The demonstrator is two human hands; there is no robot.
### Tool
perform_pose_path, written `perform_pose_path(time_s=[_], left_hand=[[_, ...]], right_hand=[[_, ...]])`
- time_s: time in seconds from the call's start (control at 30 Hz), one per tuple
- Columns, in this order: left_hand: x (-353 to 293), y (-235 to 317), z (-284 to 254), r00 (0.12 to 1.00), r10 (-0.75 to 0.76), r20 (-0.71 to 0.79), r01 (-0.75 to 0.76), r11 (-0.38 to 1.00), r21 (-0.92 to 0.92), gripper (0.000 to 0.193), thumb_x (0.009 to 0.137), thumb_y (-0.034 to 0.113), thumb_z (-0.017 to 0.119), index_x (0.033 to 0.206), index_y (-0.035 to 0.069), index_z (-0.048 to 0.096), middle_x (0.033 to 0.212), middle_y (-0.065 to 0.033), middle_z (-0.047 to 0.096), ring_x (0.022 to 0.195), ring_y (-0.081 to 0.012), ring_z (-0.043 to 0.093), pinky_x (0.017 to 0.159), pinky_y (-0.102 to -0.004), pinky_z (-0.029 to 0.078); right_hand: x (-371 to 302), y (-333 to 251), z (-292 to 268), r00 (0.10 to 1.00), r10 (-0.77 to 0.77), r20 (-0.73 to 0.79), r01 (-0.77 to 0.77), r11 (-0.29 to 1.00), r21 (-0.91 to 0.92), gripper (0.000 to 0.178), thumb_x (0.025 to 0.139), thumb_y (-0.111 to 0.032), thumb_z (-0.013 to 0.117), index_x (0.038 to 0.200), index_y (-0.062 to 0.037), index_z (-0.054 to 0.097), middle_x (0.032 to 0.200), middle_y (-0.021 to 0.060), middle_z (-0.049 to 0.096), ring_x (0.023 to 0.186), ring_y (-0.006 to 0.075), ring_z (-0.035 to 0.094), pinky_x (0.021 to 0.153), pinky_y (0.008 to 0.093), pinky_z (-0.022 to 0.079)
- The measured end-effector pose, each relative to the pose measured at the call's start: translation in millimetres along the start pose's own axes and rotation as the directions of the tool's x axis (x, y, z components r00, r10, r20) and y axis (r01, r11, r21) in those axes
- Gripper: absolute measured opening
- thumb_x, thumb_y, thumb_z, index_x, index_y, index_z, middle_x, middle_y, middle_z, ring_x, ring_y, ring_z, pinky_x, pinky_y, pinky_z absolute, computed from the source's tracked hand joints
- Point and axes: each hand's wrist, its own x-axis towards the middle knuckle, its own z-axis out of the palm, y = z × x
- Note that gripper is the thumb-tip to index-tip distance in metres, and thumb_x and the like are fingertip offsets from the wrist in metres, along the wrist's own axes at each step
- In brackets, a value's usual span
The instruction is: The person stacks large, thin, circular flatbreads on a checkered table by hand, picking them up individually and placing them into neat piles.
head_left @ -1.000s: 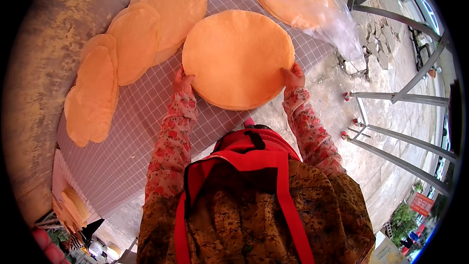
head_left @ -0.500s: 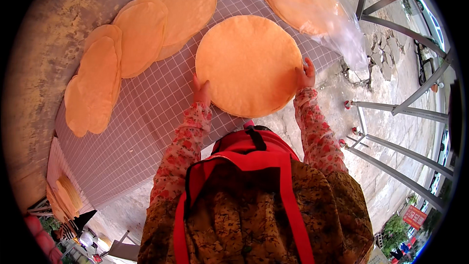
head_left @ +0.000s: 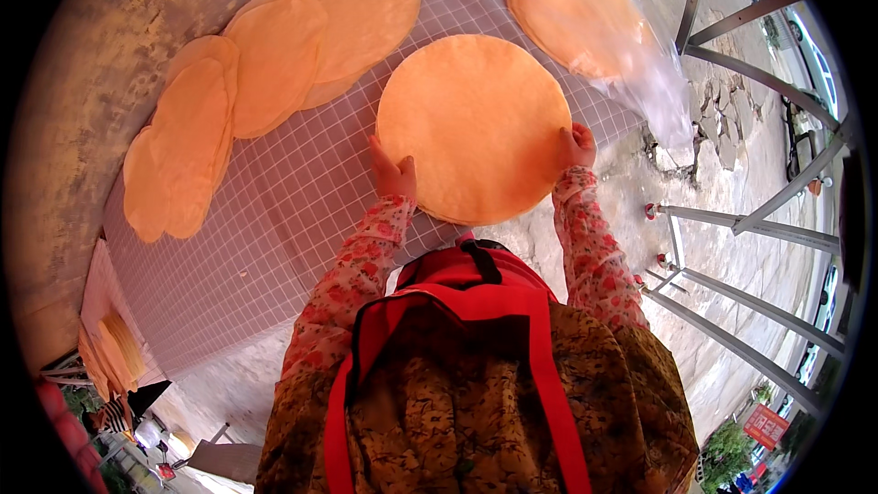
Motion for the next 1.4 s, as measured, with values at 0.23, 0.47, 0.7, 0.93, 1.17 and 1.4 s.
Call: perform_pose_path(time_s=[0.23, 0.47, 0.7, 0.93, 1.17, 1.4], left_hand=[[-1, -4, 2, 0.996, -0.086, -0.029, 0.084, 0.995, -0.059, 0.078, 0.076, 0.007, 0.060, 0.139, -0.002, 0.015, 0.137, -0.0224, 0.032, 0.123, -0.0351, 0.037, 0.101, -0.0385, 0.033], [17, -34, -20, 0.932, -0.318, 0.175, 0.360, 0.752, -0.552, 0.054, 0.078, 0.007, 0.058, 0.128, 0.001, 0.039, 0.107, -0.0137, 0.057, 0.093, -0.0186, 0.058, 0.078, -0.0299, 0.047], [15, -36, -13, 0.921, -0.369, 0.128, 0.374, 0.738, -0.562, 0.042, 0.077, 0.007, 0.059, 0.117, 0.000, 0.050, 0.086, -0.0098, 0.063, 0.073, -0.0157, 0.061, 0.064, -0.0273, 0.049], [-3, -41, 20, 0.914, -0.406, -0.004, 0.396, 0.893, -0.212, 0.042, 0.068, 0.012, 0.063, 0.107, -0.001, 0.055, 0.080, -0.0135, 0.065, 0.072, -0.0228, 0.064, 0.065, -0.0329, 0.049], [-13, 1, 4, 0.899, -0.431, -0.079, 0.425, 0.901, -0.088, 0.034, 0.067, 0.011, 0.058, 0.100, 0.003, 0.058, 0.074, -0.0130, 0.063, 0.069, -0.0269, 0.063, 0.062, -0.0357, 0.049], [-10, 3, 14, 0.872, -0.488, -0.043, 0.478, 0.866, -0.145, 0.035, 0.064, 0.012, 0.060, 0.097, 0.004, 0.058, 0.078, -0.0129, 0.062, 0.074, -0.0271, 0.061, 0.067, -0.0369, 0.048]], right_hand=[[6, -4, -1, 0.999, 0.007, 0.041, -0.007, 1.000, -0.003, 0.019, 0.079, -0.005, 0.060, 0.097, -0.0017, 0.056, 0.080, 0.0049, 0.062, 0.066, 0.0122, 0.059, 0.058, 0.0238, 0.048], [-6, -27, 11, 0.996, 0.087, -0.017, -0.088, 0.994, -0.070, 0.021, 0.077, 0.003, 0.057, 0.098, -0.0014, 0.055, 0.079, 0.0052, 0.063, 0.066, 0.0129, 0.059, 0.059, 0.0235, 0.049], [-8, -43, 6, 0.990, 0.134, 0.040, -0.139, 0.973, 0.183, 0.030, 0.075, 0.008, 0.057, 0.103, -0.0006, 0.053, 0.091, 0.0097, 0.064, 0.078, 0.0180, 0.061, 0.070, 0.0282, 0.051], [25, -72, 7, 0.994, 0.000, 0.108, -0.012, 0.994, 0.111, 0.033, 0.075, 0.005, 0.059, 0.107, -0.0014, 0.053, 0.094, 0.0095, 0.062, 0.079, 0.0184, 0.061, 0.068, 0.0295, 0.051], [29, -65, -6, 0.817, -0.451, 0.359, 0.547, 0.413, -0.728, 0.046, 0.075, -0.008, 0.065, 0.118, -0.0046, 0.050, 0.114, 0.0153, 0.054, 0.100, 0.0301, 0.055, 0.083, 0.0396, 0.047], [-88, -73, 71, 0.432, -0.322, 0.842, 0.891, 0.298, -0.343, 0.058, 0.075, -0.020, 0.064, 0.128, -0.0092, 0.044, 0.134, 0.0194, 0.037, 0.121, 0.0374, 0.038, 0.098, 0.0464, 0.035]])
